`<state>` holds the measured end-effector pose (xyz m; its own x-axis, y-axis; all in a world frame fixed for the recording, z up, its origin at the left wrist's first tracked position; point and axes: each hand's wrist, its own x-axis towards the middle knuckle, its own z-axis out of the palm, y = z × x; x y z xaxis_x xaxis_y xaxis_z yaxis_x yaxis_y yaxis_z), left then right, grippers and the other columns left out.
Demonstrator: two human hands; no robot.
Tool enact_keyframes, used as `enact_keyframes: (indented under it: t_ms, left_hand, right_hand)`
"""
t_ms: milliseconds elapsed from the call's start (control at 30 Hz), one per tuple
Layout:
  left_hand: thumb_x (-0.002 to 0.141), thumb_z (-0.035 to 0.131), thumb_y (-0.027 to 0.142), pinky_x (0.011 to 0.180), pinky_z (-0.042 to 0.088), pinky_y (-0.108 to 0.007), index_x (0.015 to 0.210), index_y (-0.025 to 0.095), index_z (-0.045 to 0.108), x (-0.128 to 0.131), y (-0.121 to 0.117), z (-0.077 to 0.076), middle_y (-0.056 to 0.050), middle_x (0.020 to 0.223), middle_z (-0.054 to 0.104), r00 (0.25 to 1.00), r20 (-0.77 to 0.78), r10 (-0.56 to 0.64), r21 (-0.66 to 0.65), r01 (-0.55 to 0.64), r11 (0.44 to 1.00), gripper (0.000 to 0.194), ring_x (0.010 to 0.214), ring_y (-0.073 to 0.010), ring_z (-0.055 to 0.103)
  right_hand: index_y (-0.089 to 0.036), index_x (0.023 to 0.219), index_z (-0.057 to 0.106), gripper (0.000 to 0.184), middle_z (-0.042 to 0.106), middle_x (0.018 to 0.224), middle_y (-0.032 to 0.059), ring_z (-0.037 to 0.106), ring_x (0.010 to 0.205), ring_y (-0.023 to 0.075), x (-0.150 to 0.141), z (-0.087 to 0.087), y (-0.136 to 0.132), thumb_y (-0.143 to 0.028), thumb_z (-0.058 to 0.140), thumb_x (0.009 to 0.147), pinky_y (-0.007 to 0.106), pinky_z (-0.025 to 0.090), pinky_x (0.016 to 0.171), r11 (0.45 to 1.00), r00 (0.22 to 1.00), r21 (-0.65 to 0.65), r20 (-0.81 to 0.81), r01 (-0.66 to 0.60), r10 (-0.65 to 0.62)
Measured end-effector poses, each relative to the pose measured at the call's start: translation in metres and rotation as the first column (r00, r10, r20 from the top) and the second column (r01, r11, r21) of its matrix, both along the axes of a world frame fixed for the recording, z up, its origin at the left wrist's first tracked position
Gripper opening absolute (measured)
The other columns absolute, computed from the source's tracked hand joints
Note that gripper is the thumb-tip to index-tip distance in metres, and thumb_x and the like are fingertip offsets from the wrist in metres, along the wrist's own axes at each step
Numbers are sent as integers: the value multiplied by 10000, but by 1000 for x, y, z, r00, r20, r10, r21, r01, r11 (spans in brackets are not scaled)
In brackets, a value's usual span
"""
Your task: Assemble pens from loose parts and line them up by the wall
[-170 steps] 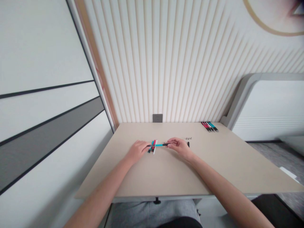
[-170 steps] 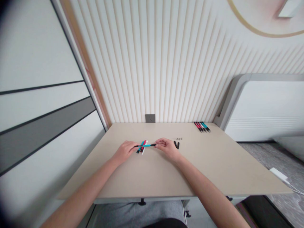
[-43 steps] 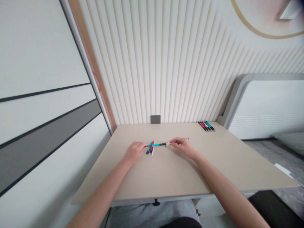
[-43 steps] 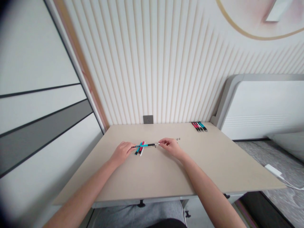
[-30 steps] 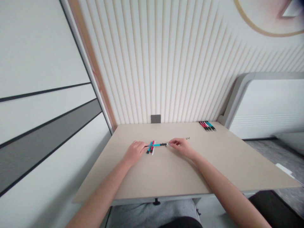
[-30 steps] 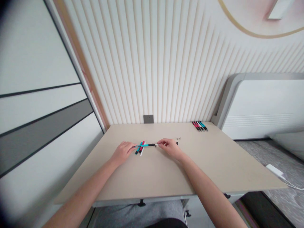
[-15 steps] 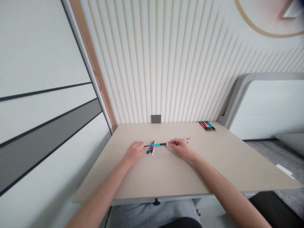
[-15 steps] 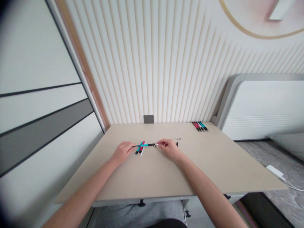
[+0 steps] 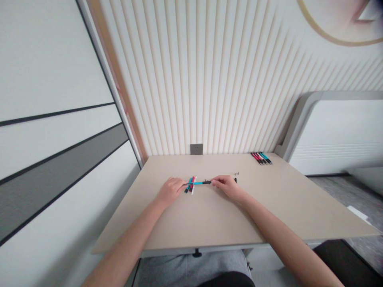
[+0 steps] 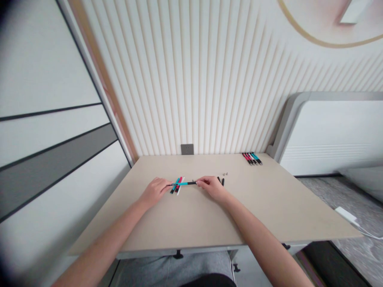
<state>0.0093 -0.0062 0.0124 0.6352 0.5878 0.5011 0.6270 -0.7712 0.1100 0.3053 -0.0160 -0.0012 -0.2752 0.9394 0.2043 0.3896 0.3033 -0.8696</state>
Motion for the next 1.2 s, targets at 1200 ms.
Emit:
enact_keyframes:
  t_ms: [1200]
  left_hand:
    - [933,491,255,743,406,-309,998,204,609,3,-3,6,-31,879,679,1000,-2,-6,42,6,999,143,821,-163,609]
  right_hand:
    - [-160,631,581,478,559,560,-3,461,534,109,-1,8,-10,-449,364,943,230,357,571,987,965,147,262,-61,21]
